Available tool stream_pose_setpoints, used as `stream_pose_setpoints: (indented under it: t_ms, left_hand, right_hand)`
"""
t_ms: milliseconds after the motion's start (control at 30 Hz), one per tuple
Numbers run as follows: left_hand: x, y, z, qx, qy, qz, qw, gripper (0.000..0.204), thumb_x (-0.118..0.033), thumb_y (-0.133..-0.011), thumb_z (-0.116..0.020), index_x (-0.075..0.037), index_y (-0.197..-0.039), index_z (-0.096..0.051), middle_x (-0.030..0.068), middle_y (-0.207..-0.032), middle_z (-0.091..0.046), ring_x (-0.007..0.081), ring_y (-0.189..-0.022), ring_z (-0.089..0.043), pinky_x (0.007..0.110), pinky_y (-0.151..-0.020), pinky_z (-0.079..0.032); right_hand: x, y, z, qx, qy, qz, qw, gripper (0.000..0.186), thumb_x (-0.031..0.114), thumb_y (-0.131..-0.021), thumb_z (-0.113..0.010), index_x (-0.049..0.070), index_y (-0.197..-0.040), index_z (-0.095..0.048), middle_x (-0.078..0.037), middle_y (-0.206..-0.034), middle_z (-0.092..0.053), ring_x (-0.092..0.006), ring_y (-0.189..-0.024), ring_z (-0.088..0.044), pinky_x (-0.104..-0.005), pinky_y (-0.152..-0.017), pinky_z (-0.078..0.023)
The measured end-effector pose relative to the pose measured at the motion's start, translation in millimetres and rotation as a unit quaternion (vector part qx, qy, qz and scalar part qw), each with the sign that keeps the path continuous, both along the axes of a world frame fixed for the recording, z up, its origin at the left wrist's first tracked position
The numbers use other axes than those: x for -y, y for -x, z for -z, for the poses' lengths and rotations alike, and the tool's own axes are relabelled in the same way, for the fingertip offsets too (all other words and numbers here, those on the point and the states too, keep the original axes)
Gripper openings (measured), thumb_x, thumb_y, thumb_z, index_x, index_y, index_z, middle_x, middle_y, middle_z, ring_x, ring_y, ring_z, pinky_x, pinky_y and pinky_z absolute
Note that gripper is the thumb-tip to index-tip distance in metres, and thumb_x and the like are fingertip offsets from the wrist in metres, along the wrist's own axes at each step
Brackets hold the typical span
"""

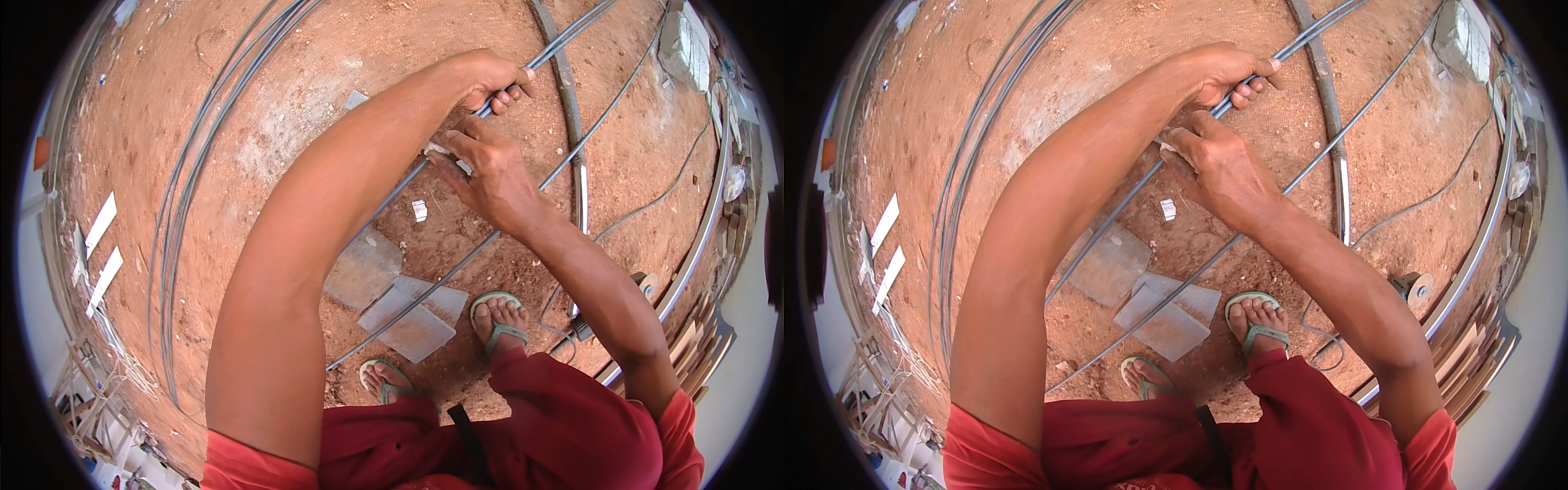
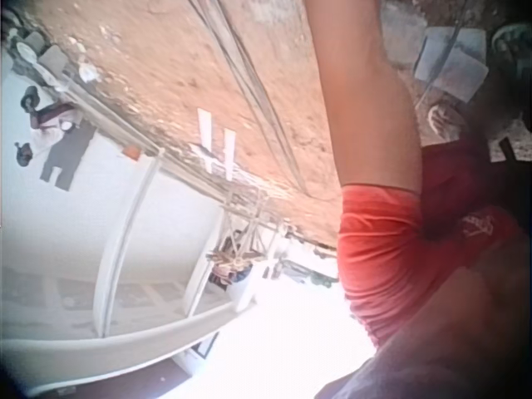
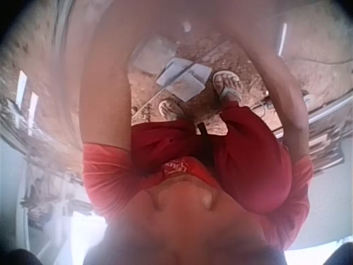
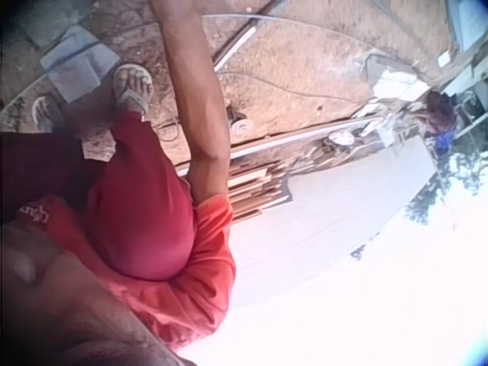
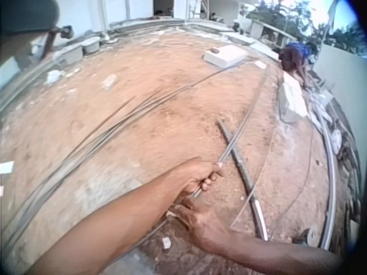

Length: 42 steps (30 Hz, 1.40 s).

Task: The person arranges long metal rods on the ground, measures them against a straight edge, and uses an angle grinder to cut them to length. The person repeatedly picks up rods, aligns them, and cuts them while another worker is visible in the background.

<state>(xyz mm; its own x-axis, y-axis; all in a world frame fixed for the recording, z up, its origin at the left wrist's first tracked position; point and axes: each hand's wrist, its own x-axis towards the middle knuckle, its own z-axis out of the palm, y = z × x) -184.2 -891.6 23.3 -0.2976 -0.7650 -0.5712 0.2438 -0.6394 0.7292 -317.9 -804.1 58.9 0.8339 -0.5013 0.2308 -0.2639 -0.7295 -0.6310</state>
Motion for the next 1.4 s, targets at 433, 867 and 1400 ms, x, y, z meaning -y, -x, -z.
stream_pose_setpoints:
  t_ms: [433, 867, 1400]
  left_hand:
    - [2.0, -2.7, 4.1, -0.034, -0.013, 0.002, 0.999, 0.045, -0.022, -0.112, -0.049, 0.017, -0.132, -0.053, -0.0021, -0.068, -0.044, 0.0017, -0.052, -0.037, 0.019, -0.041, -0.031]
    - [-1.0, 3.3, 0.6, 0.031, 0.006, -0.015, 0.999, 0.043, -0.026, -0.111, -0.052, 0.013, -0.126, -0.06, -0.0024, -0.075, -0.041, 0.0028, -0.054, -0.033, 0.019, -0.041, -0.029]
    - [-31.8, -21.6, -36.2, 0.55, 0.217, 0.036, 0.806, 0.06, -0.048, -0.103, -0.06, 0.009, -0.091, -0.068, 0.0197, -0.079, -0.068, 0.0269, -0.065, -0.064, 0.048, -0.063, -0.055]
  right_hand:
    - [-5.9, -3.5, -38.1, -0.182, -0.009, -0.039, 0.983, 0.021, 0.009, -0.085, -0.075, -0.005, -0.099, -0.071, -0.021, -0.092, -0.065, -0.0388, -0.083, -0.071, -0.0466, -0.075, -0.058]
    - [-33.8, 55.8, 7.5, -0.271, -0.097, -0.023, 0.957, 0.018, 0.004, -0.081, -0.07, -0.004, -0.097, -0.066, -0.023, -0.102, -0.064, -0.0424, -0.092, -0.07, -0.0498, -0.08, -0.058]
    - [42.6, 42.2, 2.1, -0.121, -0.179, 0.228, 0.949, 0.018, 0.013, -0.096, -0.068, -0.004, -0.098, -0.071, -0.023, -0.079, -0.07, -0.0328, -0.072, -0.071, -0.0465, -0.074, -0.057]
